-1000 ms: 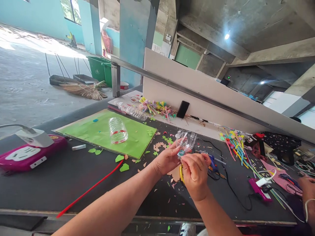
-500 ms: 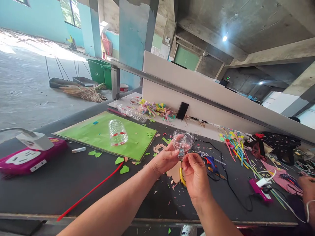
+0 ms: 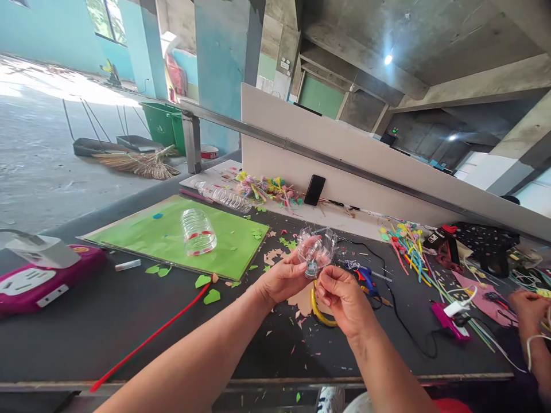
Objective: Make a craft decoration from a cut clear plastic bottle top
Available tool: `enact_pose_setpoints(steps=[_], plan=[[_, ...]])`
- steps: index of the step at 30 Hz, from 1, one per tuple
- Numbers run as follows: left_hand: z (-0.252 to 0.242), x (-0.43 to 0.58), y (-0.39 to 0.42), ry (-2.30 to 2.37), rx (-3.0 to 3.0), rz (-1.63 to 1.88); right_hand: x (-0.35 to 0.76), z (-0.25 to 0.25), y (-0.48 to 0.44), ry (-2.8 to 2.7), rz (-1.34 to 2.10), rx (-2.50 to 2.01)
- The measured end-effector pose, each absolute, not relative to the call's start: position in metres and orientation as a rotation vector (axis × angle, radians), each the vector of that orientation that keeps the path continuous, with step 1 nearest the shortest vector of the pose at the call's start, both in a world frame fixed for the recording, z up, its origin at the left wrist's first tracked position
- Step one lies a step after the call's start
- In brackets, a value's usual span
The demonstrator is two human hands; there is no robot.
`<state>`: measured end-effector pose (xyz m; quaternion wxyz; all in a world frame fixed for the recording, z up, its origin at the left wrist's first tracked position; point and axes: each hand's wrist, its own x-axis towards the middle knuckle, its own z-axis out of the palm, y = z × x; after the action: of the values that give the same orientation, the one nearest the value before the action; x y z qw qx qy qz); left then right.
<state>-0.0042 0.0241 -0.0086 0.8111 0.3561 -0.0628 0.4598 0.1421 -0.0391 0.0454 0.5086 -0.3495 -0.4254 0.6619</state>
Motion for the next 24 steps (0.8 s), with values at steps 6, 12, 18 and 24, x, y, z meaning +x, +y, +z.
enact_pose_setpoints(steps=[6, 12, 18, 24], plan=[[-0.006, -0.004, 0.023, -0.140, 0.816, 0.940, 0.156, 0.048, -0.037, -1.098, 1.676, -0.929], [-0.005, -0.004, 0.024, -0.120, 0.912, 0.942, 0.162, 0.050, -0.037, -1.080, 1.707, -0.977], [-0.007, -0.005, 0.027, -0.073, 0.954, 0.942, 0.168, 0.048, -0.037, -1.036, 1.721, -1.004], [-0.009, -0.005, 0.028, -0.034, 0.975, 0.921, 0.174, 0.044, -0.038, -0.985, 1.717, -1.042]])
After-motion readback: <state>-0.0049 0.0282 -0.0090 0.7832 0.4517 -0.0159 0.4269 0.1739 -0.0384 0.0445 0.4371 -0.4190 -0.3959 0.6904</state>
